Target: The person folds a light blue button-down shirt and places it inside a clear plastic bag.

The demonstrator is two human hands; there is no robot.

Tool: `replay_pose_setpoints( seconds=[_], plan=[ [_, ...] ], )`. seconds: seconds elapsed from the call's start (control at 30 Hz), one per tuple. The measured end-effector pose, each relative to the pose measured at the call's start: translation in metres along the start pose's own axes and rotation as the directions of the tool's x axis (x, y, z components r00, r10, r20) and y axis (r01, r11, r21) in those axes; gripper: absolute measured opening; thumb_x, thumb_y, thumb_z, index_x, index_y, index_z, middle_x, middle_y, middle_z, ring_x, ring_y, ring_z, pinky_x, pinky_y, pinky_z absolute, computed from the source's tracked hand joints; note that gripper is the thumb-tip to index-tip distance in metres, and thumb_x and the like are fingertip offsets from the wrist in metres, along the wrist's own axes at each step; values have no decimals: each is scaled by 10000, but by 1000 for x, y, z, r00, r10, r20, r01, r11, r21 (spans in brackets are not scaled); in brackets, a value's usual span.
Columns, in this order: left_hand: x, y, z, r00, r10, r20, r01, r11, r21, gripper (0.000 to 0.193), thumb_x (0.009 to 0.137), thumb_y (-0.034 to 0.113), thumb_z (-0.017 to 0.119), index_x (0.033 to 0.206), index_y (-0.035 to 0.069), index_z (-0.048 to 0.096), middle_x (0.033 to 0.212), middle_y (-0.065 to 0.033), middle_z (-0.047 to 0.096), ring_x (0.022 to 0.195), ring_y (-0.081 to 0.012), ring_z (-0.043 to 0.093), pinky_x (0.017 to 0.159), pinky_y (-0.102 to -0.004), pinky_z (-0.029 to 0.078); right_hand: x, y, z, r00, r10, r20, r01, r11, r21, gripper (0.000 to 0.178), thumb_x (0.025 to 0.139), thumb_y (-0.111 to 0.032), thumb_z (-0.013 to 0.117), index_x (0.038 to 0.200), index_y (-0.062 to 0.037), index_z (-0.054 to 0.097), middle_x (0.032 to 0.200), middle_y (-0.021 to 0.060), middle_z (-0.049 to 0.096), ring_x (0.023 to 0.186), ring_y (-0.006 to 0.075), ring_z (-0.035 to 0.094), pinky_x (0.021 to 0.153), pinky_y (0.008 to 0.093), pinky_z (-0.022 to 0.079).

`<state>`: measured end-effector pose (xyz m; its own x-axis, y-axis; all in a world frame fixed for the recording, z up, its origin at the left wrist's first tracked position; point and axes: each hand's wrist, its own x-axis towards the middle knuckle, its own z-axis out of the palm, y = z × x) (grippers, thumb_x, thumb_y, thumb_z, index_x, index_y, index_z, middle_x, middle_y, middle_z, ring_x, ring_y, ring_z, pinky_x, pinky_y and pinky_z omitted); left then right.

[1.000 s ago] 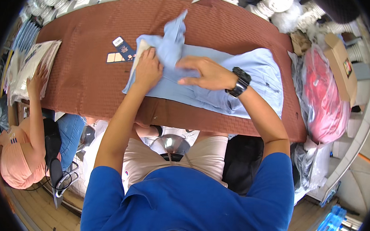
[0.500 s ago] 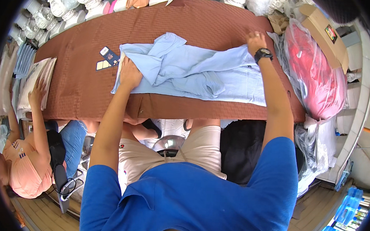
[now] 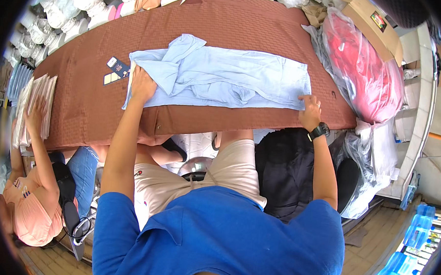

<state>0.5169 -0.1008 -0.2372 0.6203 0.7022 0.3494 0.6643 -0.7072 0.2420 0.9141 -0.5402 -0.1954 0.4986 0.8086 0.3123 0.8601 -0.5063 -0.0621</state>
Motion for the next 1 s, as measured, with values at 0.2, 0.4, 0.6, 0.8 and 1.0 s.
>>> replay_pose_setpoints(
  seconds=[0.2,0.4,0.6,0.8,1.0],
  plan=[
    [-1,-14,4,998,-2,63,-1,999,52,546,957,369,512,1322,-33,564,1449,-218,487,1389,-392,362,1142,-477,316,95,37,40,948,258,-186,-211,948,239,283,866,-214,662,1108,-67,674,1044,176,701,1039,397,618,927,538,458],
    [0,-10,4,999,-30,18,30,999,32,573,935,394,540,1325,-25,563,1442,-194,497,1384,-382,367,1155,-473,310,152,31,57,834,552,0,-550,831,82,338,853,-370,713,1084,-123,713,1114,141,701,1112,385,627,941,529,495],
    [-2,-18,5,998,25,49,-30,994,109,519,930,375,525,1287,7,605,1402,-199,527,1370,-399,374,1159,-483,293,163,6,54,837,544,-64,-548,829,-113,368,842,-335,740,1153,-154,665,1202,160,630,1215,390,538,1003,543,424],
    [0,-11,-6,982,172,-71,-175,984,-35,369,907,242,525,1147,-5,658,1269,-230,601,1259,-412,472,1117,-486,337,176,-213,28,856,-271,-440,435,837,331,383,873,-387,722,1068,-61,668,1094,173,639,1058,358,565,920,509,422],
    [2,-39,-26,978,209,12,-205,966,-160,442,793,23,562,1231,-23,611,1294,-244,547,1246,-403,468,1102,-479,359,142,-404,42,770,-501,-395,635,656,407,362,835,-297,729,1090,-45,676,1108,145,643,1065,343,571,947,466,437]
  ],
)
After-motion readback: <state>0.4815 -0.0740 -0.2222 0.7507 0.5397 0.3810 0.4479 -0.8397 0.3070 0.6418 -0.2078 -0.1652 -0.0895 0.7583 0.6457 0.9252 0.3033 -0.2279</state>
